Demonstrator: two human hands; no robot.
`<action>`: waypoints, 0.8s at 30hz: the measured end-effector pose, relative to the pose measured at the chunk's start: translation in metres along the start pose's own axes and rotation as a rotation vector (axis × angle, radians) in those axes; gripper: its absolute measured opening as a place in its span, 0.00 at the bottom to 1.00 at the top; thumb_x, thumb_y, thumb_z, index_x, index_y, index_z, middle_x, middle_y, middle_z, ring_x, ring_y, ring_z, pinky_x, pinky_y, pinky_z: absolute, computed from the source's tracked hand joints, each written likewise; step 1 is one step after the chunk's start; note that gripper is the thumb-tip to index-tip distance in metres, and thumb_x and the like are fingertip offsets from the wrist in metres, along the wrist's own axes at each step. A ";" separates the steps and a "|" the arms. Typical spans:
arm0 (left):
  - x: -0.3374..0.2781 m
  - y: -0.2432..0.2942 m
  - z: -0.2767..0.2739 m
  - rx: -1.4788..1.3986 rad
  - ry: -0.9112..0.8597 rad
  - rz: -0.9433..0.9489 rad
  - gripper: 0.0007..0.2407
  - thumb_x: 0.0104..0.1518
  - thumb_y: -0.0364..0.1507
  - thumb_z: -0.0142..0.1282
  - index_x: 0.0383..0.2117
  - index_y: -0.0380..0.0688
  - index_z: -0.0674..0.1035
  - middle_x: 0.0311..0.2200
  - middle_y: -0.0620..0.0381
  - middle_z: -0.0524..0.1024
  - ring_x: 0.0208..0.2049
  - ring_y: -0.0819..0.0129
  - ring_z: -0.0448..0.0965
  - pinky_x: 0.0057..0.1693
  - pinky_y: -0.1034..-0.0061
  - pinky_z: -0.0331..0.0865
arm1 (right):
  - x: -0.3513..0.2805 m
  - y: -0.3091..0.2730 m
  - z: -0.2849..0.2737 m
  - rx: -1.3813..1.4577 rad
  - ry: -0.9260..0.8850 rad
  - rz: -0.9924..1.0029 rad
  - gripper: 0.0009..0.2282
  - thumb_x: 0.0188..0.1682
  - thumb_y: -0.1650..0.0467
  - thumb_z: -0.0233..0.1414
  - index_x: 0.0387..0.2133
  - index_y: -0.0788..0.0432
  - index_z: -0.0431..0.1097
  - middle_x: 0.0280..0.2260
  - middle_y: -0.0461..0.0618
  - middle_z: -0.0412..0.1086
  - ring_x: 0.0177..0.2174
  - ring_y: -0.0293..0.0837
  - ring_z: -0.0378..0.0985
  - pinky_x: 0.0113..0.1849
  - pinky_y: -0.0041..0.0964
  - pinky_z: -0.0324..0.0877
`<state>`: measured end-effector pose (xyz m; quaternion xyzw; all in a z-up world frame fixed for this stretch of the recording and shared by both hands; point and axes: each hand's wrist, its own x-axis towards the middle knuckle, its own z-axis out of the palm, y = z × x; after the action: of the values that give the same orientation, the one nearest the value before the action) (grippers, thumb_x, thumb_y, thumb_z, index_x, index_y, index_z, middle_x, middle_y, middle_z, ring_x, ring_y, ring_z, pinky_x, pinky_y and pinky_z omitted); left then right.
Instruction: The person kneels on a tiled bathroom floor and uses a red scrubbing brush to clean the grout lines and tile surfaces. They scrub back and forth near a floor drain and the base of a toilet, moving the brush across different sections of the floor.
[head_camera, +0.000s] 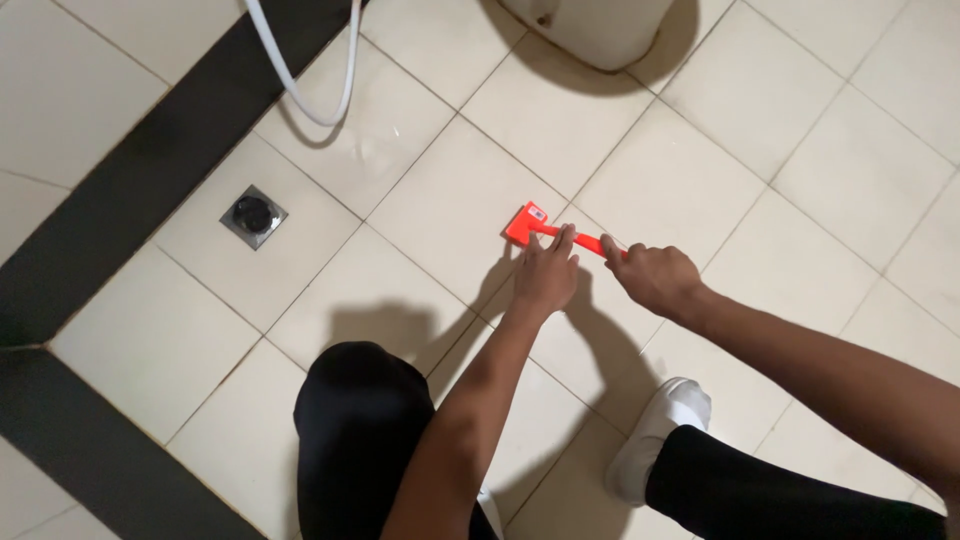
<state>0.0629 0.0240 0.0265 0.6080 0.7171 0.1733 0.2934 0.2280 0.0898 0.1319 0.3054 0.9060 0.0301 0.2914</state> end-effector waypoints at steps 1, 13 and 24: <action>0.002 -0.004 0.000 -0.002 0.003 -0.012 0.25 0.66 0.38 0.44 0.69 0.51 0.59 0.69 0.64 0.60 0.68 0.33 0.53 0.70 0.46 0.51 | 0.005 -0.002 -0.001 -0.002 0.000 -0.012 0.25 0.60 0.62 0.39 0.68 0.58 0.49 0.30 0.56 0.75 0.24 0.50 0.82 0.24 0.45 0.77; 0.049 -0.058 -0.037 -0.031 0.333 -0.130 0.23 0.64 0.35 0.49 0.67 0.49 0.65 0.66 0.57 0.67 0.65 0.45 0.63 0.66 0.55 0.61 | 0.106 -0.029 -0.040 0.047 0.044 -0.071 0.28 0.55 0.71 0.45 0.69 0.65 0.46 0.31 0.58 0.76 0.25 0.51 0.82 0.23 0.45 0.78; 0.104 -0.101 -0.088 0.185 0.268 -0.494 0.25 0.62 0.36 0.48 0.68 0.56 0.60 0.70 0.60 0.58 0.69 0.40 0.54 0.73 0.45 0.43 | 0.205 -0.037 -0.062 0.118 0.136 -0.164 0.33 0.49 0.76 0.49 0.69 0.67 0.43 0.32 0.62 0.75 0.27 0.55 0.83 0.25 0.48 0.79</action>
<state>-0.0791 0.1146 0.0110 0.4110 0.8884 0.1096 0.1727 0.0426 0.1846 0.0698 0.2442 0.9458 -0.0267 0.2123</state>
